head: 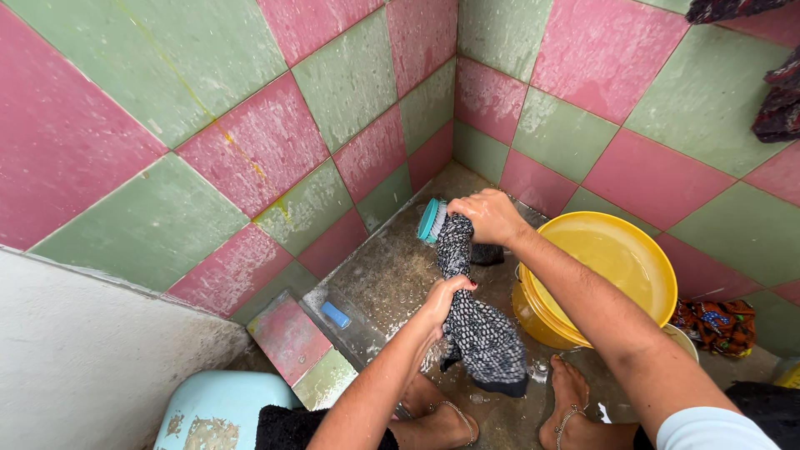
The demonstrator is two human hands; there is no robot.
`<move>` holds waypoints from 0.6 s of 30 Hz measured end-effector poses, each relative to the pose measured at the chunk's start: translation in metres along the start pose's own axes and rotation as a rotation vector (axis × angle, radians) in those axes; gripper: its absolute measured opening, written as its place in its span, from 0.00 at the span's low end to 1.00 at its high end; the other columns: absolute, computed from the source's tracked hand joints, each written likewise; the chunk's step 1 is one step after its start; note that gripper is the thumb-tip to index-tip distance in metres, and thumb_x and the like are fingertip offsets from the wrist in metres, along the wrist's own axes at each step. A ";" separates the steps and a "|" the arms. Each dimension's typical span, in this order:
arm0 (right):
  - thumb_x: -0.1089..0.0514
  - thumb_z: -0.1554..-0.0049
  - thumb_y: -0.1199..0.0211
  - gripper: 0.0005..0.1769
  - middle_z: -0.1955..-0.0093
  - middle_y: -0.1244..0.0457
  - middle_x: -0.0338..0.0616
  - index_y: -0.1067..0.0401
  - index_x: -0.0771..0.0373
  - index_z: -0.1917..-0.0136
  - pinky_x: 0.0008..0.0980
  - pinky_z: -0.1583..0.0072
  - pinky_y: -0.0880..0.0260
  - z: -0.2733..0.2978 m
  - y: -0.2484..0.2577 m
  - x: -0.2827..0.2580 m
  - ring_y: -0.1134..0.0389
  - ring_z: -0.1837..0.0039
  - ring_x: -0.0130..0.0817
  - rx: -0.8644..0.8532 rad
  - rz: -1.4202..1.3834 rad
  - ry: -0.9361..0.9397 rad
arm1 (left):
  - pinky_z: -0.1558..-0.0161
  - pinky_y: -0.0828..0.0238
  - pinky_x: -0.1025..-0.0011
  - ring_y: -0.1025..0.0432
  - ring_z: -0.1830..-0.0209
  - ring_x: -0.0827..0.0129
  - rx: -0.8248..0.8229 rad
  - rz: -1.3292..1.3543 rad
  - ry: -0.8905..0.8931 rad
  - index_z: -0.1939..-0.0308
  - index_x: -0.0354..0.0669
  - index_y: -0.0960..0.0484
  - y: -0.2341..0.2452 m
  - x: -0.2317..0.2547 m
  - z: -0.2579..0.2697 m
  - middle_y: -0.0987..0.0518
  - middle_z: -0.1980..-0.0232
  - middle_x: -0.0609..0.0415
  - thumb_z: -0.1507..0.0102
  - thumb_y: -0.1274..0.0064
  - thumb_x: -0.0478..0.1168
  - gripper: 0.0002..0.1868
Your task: The person washes clothing by hand on a tiled floor, using a brush, soap from a container, and water from a bucket and tap, then wrings the item out.
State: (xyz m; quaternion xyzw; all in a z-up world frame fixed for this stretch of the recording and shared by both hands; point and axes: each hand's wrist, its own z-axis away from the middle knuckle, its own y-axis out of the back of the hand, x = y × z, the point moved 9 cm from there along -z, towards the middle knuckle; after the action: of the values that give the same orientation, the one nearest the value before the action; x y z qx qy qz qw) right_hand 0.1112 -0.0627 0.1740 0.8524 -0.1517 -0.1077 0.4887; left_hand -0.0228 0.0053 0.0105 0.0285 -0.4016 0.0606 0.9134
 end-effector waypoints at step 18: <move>0.49 0.52 0.34 0.24 0.57 0.36 0.39 0.33 0.57 0.43 0.33 0.51 0.33 0.063 -0.107 -0.104 0.35 0.55 0.35 -0.048 -1.056 -0.524 | 0.41 0.29 0.70 0.30 0.38 0.66 -0.477 0.740 -0.269 0.35 0.42 0.29 -0.036 0.108 0.078 0.25 0.35 0.52 0.36 0.50 0.60 0.33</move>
State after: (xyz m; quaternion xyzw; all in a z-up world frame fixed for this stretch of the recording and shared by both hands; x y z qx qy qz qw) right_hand 0.0102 -0.0250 0.0536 0.7463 0.1800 -0.5467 0.3343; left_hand -0.0022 -0.0290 0.1425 -0.3204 -0.5026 0.2844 0.7509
